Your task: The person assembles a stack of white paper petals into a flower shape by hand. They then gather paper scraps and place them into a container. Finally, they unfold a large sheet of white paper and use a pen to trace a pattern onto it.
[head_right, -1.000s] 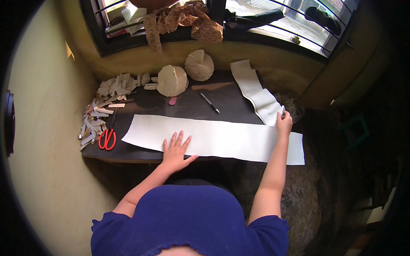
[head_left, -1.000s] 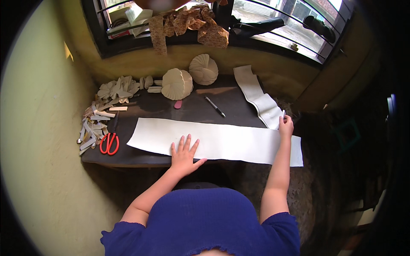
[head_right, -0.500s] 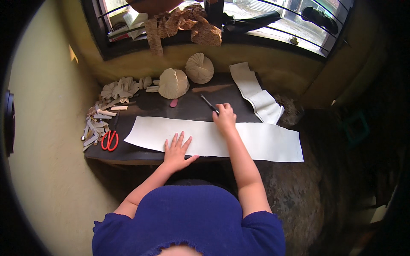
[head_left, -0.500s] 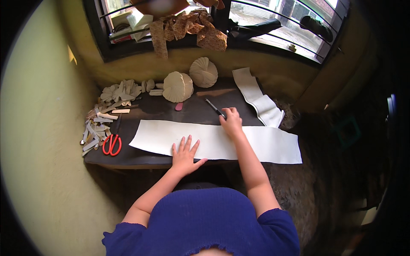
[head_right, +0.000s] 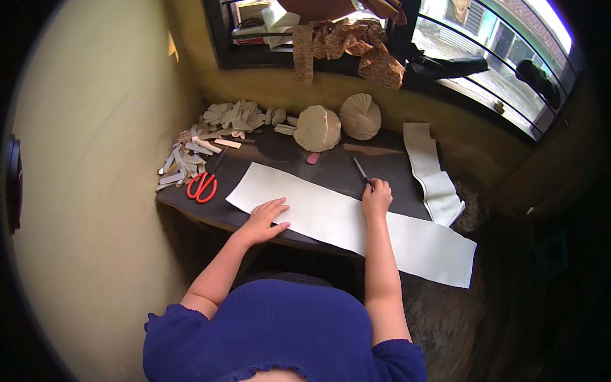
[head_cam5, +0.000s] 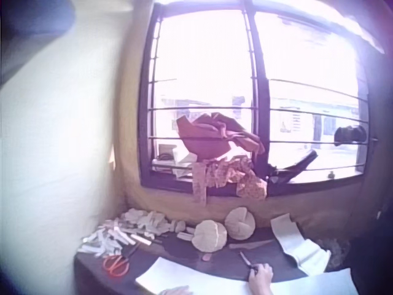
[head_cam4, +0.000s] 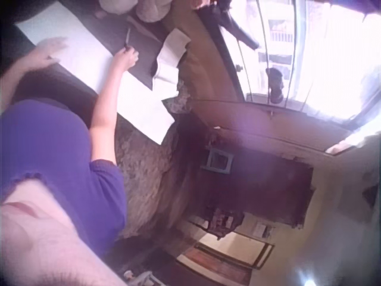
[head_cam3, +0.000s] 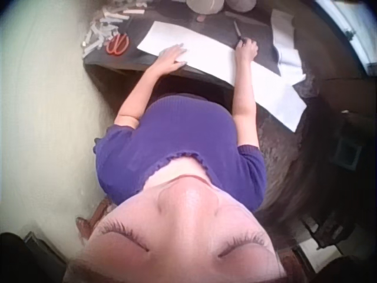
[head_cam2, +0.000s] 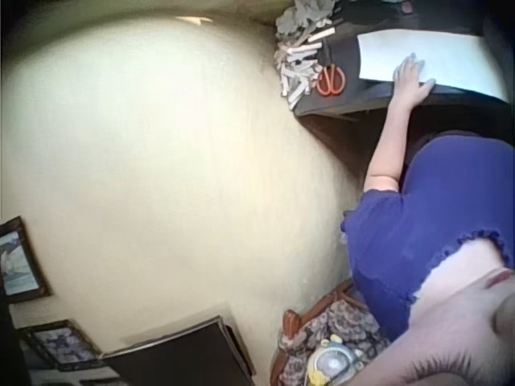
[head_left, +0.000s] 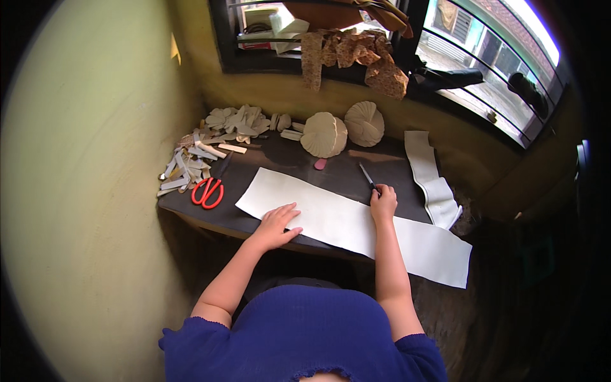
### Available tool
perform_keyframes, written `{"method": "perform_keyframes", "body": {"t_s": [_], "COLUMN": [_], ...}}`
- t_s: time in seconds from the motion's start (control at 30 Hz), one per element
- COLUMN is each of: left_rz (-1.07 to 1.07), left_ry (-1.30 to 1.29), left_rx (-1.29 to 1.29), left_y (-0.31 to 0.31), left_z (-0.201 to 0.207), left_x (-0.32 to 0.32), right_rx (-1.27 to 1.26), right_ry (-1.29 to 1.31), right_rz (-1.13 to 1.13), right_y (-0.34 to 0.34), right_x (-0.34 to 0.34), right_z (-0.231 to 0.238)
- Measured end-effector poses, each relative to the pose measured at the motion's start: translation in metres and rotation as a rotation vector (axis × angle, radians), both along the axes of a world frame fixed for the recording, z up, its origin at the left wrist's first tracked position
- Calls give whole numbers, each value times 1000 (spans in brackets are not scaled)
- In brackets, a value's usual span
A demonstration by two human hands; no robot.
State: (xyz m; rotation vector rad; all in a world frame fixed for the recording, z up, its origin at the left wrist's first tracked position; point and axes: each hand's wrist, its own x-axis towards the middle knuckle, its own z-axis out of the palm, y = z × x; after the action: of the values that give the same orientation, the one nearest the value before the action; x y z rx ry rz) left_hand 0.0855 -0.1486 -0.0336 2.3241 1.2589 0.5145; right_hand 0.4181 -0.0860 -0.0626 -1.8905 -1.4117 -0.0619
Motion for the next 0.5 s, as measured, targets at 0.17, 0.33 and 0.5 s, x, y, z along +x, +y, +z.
{"method": "perform_keyframes", "body": {"t_s": [0.17,0.33,0.5], "left_rz": [118,200,262], "left_ry": [-354,-187,-222], "left_rx": [-290,-480,-286], "left_y": [23,64,112], "left_z": [2,33,29], "left_x": [-20,-6,39], "right_rx": [180,364,404], "right_ry": [605,1044,1131], "right_rz": [137,268,339], "right_y": [-4,-3,-6], "right_x": [10,24,13], "right_z": [3,-2,8]}}
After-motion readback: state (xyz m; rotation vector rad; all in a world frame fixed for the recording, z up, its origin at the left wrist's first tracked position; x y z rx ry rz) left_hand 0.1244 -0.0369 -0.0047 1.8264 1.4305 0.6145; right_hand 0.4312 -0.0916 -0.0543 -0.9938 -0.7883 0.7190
